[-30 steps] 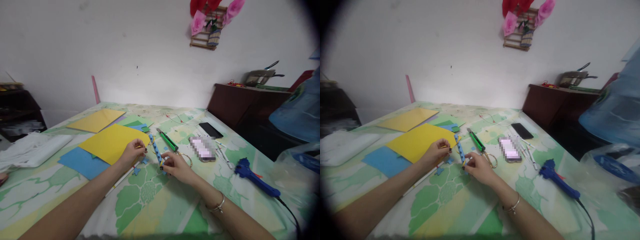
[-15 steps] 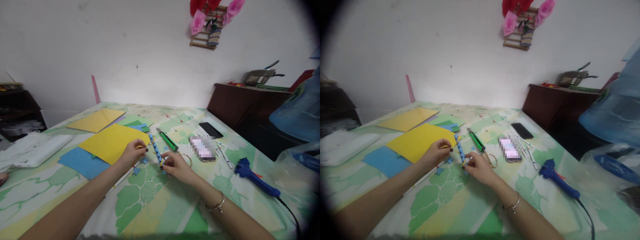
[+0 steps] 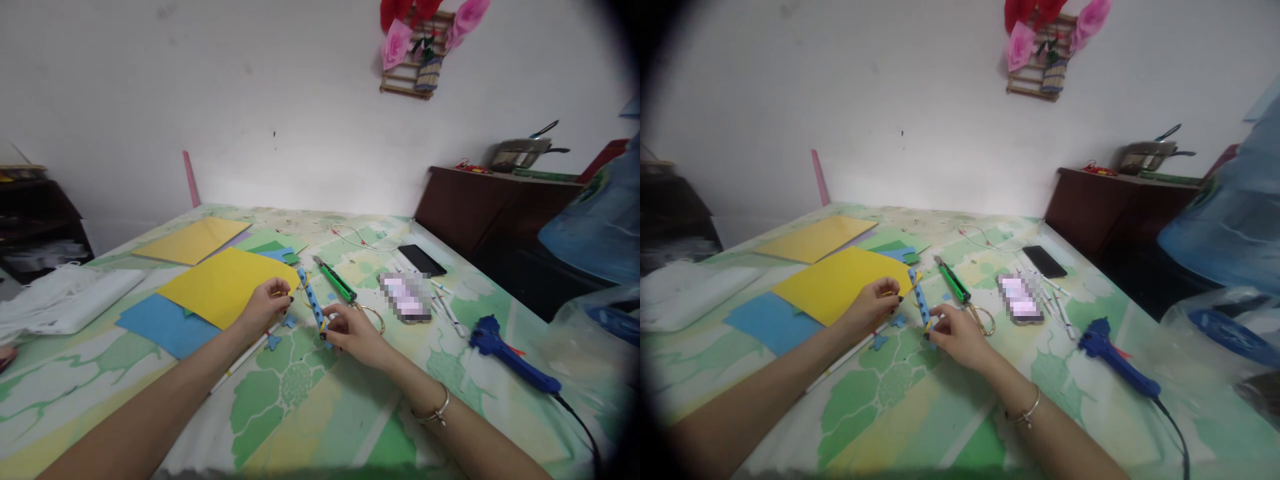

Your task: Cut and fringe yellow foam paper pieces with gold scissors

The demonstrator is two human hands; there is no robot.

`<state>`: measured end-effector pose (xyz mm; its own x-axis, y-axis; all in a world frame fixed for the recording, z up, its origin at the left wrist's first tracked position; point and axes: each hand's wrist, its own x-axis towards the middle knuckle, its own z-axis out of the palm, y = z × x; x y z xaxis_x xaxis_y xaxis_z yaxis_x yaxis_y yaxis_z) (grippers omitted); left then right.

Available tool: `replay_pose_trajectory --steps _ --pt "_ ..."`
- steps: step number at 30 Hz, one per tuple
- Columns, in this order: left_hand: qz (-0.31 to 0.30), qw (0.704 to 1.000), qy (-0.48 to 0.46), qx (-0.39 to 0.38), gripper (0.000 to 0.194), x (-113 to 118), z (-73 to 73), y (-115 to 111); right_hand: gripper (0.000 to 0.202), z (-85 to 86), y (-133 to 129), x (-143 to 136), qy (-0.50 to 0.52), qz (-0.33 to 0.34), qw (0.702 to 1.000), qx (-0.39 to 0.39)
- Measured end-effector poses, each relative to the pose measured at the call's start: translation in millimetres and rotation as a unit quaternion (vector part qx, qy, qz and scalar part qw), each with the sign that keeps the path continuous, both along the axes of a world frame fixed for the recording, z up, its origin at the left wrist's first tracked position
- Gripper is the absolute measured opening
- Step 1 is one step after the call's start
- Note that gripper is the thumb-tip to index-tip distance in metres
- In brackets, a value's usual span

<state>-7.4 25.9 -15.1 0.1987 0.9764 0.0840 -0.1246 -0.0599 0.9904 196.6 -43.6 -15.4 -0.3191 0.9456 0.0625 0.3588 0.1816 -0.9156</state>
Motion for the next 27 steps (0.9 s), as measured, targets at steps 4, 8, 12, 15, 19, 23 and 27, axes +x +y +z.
replay_pose_trajectory --steps 4,8,12,15,19,23,27 --pt "-0.004 1.000 -0.001 0.005 0.021 -1.1 -2.5 1.6 0.029 2.1 -0.6 -0.3 0.000 -0.001 1.000 0.000" --pt "-0.011 1.000 -0.005 0.006 0.021 -1.2 -2.6 1.0 0.029 2.3 -0.8 -0.4 0.003 -0.001 1.000 -0.001" --pt "-0.022 1.000 -0.007 0.002 0.022 -0.4 -1.5 -0.4 0.029 1.4 -0.7 -0.5 0.008 0.000 1.000 -0.002" --pt "-0.025 1.000 -0.008 -0.001 0.021 0.0 -1.6 -0.5 0.029 0.9 -0.7 -0.5 0.011 0.003 1.000 -0.001" --pt "-0.026 1.000 -0.011 -0.003 0.022 -0.3 -2.2 0.0 0.029 0.7 -0.4 -0.3 0.011 0.005 1.000 -0.002" --pt "-0.024 1.000 -0.011 -0.005 0.022 -0.4 -1.6 -0.3 0.029 0.6 -0.4 -0.1 0.008 0.002 1.000 -0.002" --pt "-0.023 1.000 -0.010 -0.003 0.023 -0.2 -1.7 -0.2 0.028 0.9 -1.2 0.0 0.004 0.004 1.000 -0.001"
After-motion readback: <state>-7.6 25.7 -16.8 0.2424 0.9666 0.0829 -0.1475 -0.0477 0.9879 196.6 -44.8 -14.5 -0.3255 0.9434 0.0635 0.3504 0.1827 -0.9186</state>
